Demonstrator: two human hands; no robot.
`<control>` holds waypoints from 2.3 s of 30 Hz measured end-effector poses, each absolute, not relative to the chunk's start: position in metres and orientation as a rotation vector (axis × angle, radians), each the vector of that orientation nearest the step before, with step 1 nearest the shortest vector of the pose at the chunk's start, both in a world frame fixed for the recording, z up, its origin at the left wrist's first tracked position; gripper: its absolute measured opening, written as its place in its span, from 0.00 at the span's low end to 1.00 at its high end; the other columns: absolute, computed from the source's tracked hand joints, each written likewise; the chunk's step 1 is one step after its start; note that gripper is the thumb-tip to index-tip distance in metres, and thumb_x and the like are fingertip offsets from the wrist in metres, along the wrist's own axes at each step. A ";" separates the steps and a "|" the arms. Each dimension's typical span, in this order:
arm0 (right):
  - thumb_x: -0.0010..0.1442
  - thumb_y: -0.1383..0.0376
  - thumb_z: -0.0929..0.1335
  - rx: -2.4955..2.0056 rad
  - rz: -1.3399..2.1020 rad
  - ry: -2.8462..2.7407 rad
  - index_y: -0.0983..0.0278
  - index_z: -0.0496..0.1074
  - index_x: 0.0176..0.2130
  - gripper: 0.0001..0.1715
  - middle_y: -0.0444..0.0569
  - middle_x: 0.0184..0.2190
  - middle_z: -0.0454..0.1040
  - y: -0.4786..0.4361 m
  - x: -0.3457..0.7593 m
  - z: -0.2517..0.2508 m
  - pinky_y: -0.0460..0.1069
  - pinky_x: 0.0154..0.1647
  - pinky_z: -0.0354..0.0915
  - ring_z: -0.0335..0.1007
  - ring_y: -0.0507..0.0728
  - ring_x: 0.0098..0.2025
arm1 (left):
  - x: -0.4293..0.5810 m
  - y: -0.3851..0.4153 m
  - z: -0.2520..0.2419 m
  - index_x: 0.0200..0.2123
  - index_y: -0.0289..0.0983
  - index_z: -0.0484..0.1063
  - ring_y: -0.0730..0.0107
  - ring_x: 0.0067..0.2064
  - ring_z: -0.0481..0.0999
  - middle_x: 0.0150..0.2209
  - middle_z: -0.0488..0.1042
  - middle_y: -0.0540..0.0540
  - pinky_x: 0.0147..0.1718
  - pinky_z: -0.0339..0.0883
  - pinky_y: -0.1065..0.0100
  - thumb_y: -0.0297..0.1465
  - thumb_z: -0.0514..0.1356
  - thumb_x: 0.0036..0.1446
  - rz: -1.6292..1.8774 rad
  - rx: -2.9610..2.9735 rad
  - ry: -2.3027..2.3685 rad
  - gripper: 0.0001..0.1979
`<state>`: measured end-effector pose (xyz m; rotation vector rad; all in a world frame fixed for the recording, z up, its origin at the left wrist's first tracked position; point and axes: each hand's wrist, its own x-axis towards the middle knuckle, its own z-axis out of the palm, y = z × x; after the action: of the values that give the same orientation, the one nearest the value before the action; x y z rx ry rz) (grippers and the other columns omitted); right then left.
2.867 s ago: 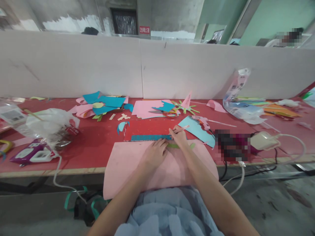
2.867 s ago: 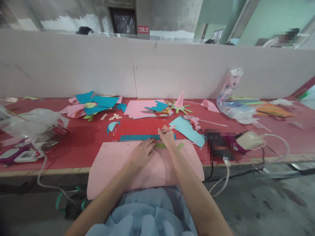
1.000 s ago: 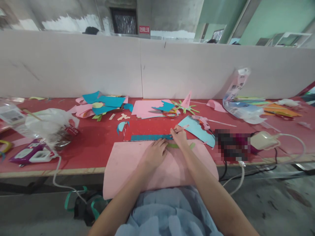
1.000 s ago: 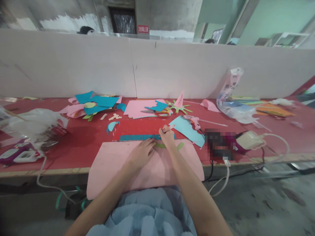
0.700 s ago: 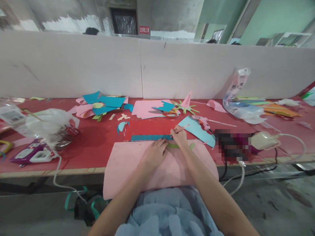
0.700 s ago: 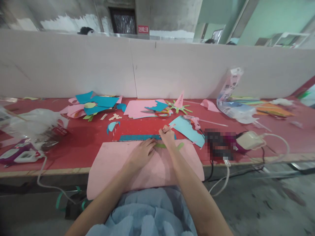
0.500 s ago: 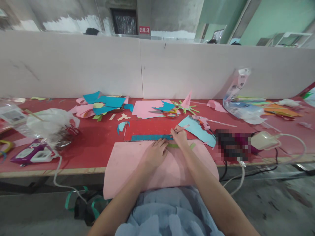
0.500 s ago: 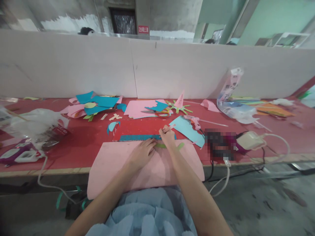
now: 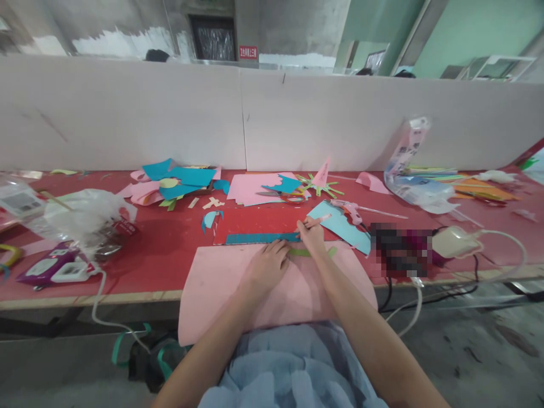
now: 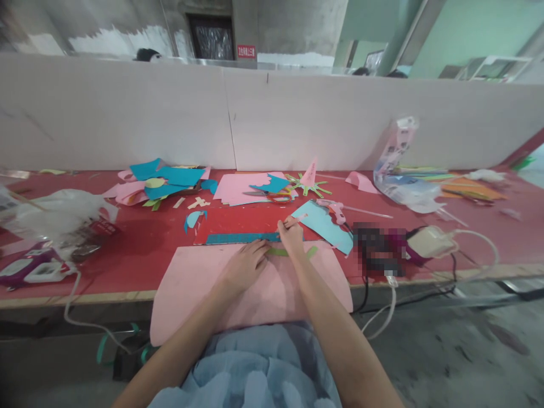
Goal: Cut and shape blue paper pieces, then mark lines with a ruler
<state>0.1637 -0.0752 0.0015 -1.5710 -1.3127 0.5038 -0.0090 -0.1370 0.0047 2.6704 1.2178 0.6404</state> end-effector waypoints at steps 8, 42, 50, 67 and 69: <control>0.56 0.54 0.63 -1.563 0.524 -1.345 0.58 0.57 0.25 0.15 0.41 0.18 0.71 -0.077 0.163 0.003 0.46 0.24 0.63 0.71 0.54 0.20 | -0.010 -0.137 0.005 0.54 0.35 0.66 0.64 0.61 0.61 0.59 0.65 0.44 0.60 0.55 0.60 0.27 0.50 0.61 0.644 2.656 1.213 0.18; 0.53 0.58 0.62 -1.649 0.378 -1.419 0.59 0.56 0.21 0.13 0.40 0.15 0.68 -0.072 0.167 -0.003 0.45 0.25 0.60 0.69 0.53 0.23 | -0.009 -0.136 0.001 0.54 0.36 0.66 0.64 0.62 0.60 0.59 0.65 0.44 0.60 0.55 0.59 0.28 0.49 0.62 0.650 2.683 1.208 0.18; 0.54 0.58 0.62 -1.634 0.402 -1.404 0.59 0.56 0.22 0.13 0.39 0.14 0.66 -0.073 0.166 -0.001 0.45 0.25 0.60 0.70 0.53 0.22 | -0.009 -0.137 0.002 0.53 0.35 0.66 0.63 0.61 0.61 0.58 0.66 0.44 0.60 0.56 0.59 0.28 0.49 0.62 0.678 2.682 1.205 0.17; 0.54 0.57 0.61 -1.635 0.411 -1.376 0.59 0.56 0.22 0.14 0.39 0.14 0.66 -0.073 0.165 -0.002 0.44 0.24 0.60 0.71 0.53 0.23 | -0.009 -0.137 0.003 0.53 0.35 0.67 0.63 0.61 0.61 0.59 0.65 0.43 0.60 0.56 0.60 0.28 0.49 0.62 0.648 2.680 1.215 0.17; 0.53 0.58 0.62 -1.640 0.403 -1.380 0.59 0.56 0.22 0.13 0.40 0.15 0.67 -0.073 0.165 -0.001 0.44 0.25 0.60 0.71 0.53 0.24 | -0.009 -0.136 0.003 0.53 0.35 0.67 0.63 0.61 0.61 0.59 0.65 0.43 0.60 0.56 0.60 0.28 0.50 0.62 0.653 2.679 1.212 0.18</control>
<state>0.1652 -0.0730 -0.0014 -1.6395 -1.3804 0.4033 -0.0087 -0.1364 0.0029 2.6789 1.2119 0.6528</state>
